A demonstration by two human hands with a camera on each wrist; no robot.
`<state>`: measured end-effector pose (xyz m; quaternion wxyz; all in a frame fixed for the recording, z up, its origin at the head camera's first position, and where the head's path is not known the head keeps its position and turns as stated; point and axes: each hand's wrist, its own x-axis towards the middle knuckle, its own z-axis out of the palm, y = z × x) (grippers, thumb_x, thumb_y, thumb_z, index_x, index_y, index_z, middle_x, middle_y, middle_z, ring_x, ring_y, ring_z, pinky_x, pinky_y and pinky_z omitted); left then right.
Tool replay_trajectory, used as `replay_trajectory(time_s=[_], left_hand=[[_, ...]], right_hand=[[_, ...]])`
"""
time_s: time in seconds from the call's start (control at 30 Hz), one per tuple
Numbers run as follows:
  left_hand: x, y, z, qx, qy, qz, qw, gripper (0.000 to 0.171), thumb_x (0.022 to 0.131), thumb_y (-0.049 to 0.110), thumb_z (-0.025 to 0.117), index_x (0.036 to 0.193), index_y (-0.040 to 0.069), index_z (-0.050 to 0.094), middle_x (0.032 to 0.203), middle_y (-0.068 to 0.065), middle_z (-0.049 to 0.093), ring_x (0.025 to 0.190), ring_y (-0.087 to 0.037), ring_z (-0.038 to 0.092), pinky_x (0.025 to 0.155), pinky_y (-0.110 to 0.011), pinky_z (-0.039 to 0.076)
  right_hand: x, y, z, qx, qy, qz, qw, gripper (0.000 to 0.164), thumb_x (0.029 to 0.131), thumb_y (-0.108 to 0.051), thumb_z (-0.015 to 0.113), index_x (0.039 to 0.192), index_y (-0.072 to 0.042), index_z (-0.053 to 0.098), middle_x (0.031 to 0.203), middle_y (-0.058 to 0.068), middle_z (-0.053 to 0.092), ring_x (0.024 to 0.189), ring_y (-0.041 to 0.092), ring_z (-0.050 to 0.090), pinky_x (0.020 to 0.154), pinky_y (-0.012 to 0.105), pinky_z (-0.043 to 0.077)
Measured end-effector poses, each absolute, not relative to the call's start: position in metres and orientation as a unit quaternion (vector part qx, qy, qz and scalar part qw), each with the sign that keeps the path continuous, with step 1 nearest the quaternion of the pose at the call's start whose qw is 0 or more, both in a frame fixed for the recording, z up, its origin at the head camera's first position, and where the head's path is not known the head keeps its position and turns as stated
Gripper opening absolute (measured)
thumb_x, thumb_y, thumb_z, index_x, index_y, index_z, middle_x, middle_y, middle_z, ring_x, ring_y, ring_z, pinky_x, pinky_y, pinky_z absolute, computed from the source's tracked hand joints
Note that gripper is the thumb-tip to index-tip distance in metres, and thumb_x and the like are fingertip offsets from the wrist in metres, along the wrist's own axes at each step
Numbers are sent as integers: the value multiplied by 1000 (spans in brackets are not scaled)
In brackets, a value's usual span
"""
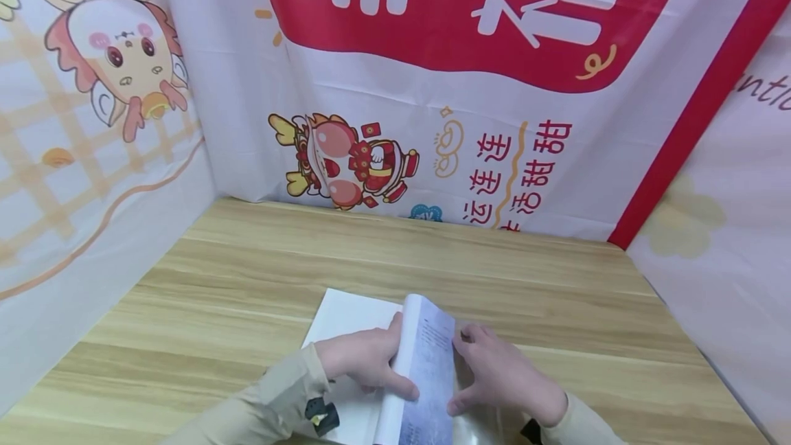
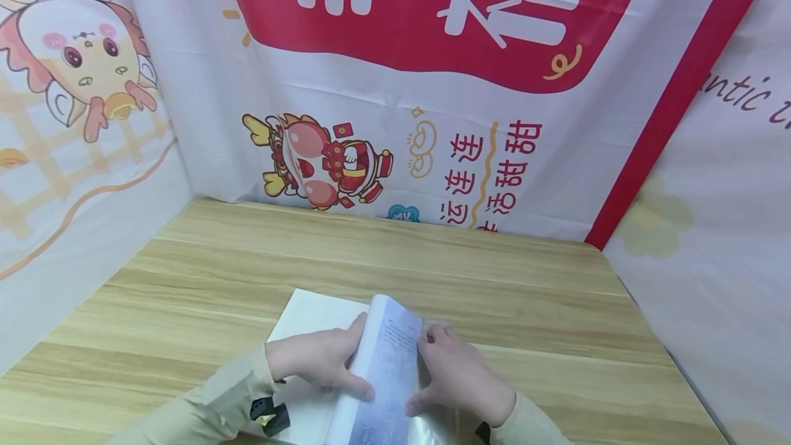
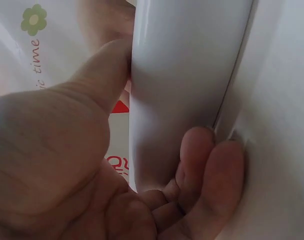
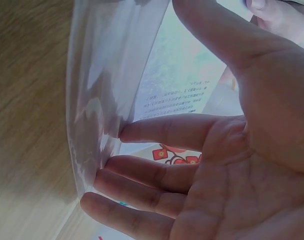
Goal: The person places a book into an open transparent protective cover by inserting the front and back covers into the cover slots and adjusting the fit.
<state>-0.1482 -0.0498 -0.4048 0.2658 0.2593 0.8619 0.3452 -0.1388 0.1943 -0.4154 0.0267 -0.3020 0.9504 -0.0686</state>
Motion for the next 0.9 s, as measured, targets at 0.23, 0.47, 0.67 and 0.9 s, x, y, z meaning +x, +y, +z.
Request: replay_trajectory(time_s=[0.23, 0.47, 0.67, 0.9], left_hand=[[-145, -49, -407, 249, 878, 324, 251, 122, 72, 38, 80, 148, -5, -6, 72, 2, 56, 51, -17, 56, 43, -30, 48], [-143, -47, -408, 243, 898, 283, 231, 125, 71, 45, 78, 148, -6, -5, 69, 2, 55, 49, -15, 56, 44, -26, 47], [-142, -42, -408, 248, 926, 223, 179, 127, 66, 59, 75, 147, -10, 5, 74, 0, 59, 62, -8, 54, 60, -21, 45], [-151, -51, -406, 262, 861, 341, 272, 102, 86, 47, 65, 147, -5, 2, 68, -4, 58, 49, -18, 57, 46, -31, 50]], right_hand=[[-139, 193, -415, -301, 951, -68, 21, 109, 52, -68, 75, 127, 7, 54, 122, 21, 52, 110, 33, 50, 86, 46, 47], [-138, 192, -413, -304, 950, -69, 19, 106, 52, -65, 77, 125, 8, 55, 122, 22, 52, 109, 33, 50, 86, 46, 47], [-138, 191, -412, -303, 950, -70, 15, 101, 50, -63, 79, 121, 6, 58, 122, 22, 53, 109, 34, 51, 87, 47, 46], [-139, 190, -410, -298, 950, -85, 39, 105, 53, -65, 76, 125, 8, 56, 128, 24, 50, 117, 37, 47, 96, 48, 39]])
